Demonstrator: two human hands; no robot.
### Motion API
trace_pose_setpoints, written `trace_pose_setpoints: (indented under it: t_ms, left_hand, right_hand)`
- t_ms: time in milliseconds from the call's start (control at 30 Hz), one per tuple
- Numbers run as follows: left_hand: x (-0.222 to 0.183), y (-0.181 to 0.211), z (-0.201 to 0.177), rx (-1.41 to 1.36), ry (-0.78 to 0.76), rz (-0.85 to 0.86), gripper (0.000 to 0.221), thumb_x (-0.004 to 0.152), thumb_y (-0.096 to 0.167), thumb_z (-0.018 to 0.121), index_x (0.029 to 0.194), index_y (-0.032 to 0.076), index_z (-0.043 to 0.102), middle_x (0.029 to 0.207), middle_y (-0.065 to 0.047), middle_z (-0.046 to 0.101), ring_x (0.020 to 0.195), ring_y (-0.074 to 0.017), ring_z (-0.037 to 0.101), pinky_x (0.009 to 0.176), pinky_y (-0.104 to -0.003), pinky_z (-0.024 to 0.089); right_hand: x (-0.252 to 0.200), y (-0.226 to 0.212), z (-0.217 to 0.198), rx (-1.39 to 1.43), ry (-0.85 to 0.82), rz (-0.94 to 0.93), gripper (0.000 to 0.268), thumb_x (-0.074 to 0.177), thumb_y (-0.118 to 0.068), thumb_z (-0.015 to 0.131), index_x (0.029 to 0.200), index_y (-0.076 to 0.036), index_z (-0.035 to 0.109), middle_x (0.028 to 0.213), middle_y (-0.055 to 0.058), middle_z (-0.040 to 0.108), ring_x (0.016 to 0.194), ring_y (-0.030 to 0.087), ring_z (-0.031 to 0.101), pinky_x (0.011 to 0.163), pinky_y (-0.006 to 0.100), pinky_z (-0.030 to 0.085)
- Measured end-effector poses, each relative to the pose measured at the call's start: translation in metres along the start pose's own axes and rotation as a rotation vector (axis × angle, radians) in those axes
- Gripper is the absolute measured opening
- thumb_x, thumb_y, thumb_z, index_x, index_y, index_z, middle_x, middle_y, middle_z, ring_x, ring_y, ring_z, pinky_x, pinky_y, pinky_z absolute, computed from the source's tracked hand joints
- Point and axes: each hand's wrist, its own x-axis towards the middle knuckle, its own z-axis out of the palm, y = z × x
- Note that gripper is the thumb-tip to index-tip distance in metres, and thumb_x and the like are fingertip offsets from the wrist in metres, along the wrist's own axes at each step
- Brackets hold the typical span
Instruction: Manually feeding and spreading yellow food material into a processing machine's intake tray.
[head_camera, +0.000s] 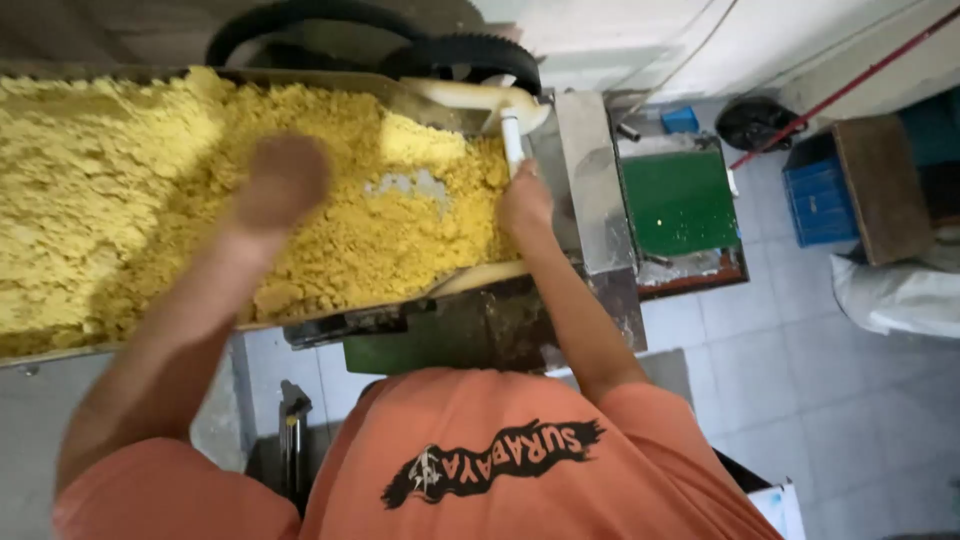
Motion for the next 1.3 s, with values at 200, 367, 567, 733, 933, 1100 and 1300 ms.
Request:
trace_pose_setpoints:
  t_ms: [200,367,567,733,933,1100,1300]
  left_hand:
    - [0.019,-0.088,-0.034,0.147,0.083,-0.416,0.106,0.091,0.081,0.049,0.16,0.001,0.041,0.157,-0.029,0.047,0.14,-0.0483,0.045,0.108,-0.061,0.04]
    - [0.021,-0.109,-0.039,0.074,0.073,-0.338,0.112,0.088,0.093,0.056,0.148,-0.001,0.053,0.126,-0.027,0.073,0.112,-0.0488,0.071,0.087,-0.056,0.054]
    - [0.002,-0.078,-0.077,-0.225,-0.111,-0.292,0.101,0.084,0.069,0.068,0.158,0.003,0.048,0.147,-0.024,0.059,0.125,-0.0499,0.061,0.097,-0.057,0.053]
    - [0.011,-0.047,-0.075,-0.138,-0.289,-0.268,0.096,0.09,0.069,0.061,0.157,0.002,0.045,0.159,-0.023,0.047,0.14,-0.0459,0.051,0.116,-0.055,0.041]
    - [0.008,-0.033,-0.063,-0.071,-0.245,-0.224,0.087,0.094,0.067,0.059,0.155,0.005,0.05,0.135,-0.024,0.068,0.114,-0.0427,0.07,0.093,-0.053,0.059]
    - [-0.006,-0.003,-0.074,-0.207,-0.294,-0.217,0.081,0.091,0.062,0.067,0.147,0.003,0.056,0.144,-0.023,0.05,0.123,-0.0451,0.056,0.103,-0.058,0.042]
    - [0.04,0.033,0.0,-0.431,-0.31,-0.127,0.091,0.08,0.057,0.081,0.144,-0.003,0.055,0.146,-0.025,0.056,0.134,-0.0461,0.054,0.106,-0.064,0.047]
  right_hand:
    - [0.036,0.037,0.012,0.017,0.006,0.021,0.055,0.097,-0.009,0.049,0.147,-0.002,0.028,0.115,0.019,0.066,0.098,0.039,0.068,0.077,0.051,0.057]
    - [-0.007,0.037,-0.056,0.239,-0.02,0.017,0.07,0.099,-0.009,0.058,0.159,-0.002,0.021,0.101,0.015,0.068,0.076,0.028,0.066,0.055,0.043,0.052]
    - [-0.001,0.024,-0.032,0.237,0.011,-0.051,0.064,0.09,-0.01,0.063,0.146,0.001,0.036,0.115,0.019,0.066,0.096,0.038,0.069,0.069,0.048,0.058]
    - [0.013,0.033,0.001,0.078,0.093,0.011,0.048,0.093,-0.013,0.072,0.128,-0.005,0.04,0.1,0.017,0.068,0.081,0.037,0.07,0.06,0.049,0.06]
    - [0.014,0.031,0.005,0.105,0.091,0.054,0.038,0.093,-0.007,0.06,0.127,-0.007,0.042,0.11,0.02,0.068,0.096,0.042,0.069,0.077,0.054,0.059]
    - [0.012,0.041,-0.031,0.167,0.004,0.031,0.057,0.099,-0.006,0.05,0.151,-0.003,0.028,0.105,0.018,0.063,0.077,0.034,0.064,0.053,0.046,0.05]
    - [0.02,0.033,-0.01,0.131,0.063,-0.024,0.057,0.087,-0.01,0.067,0.138,0.001,0.045,0.112,0.025,0.067,0.102,0.042,0.069,0.077,0.05,0.058]
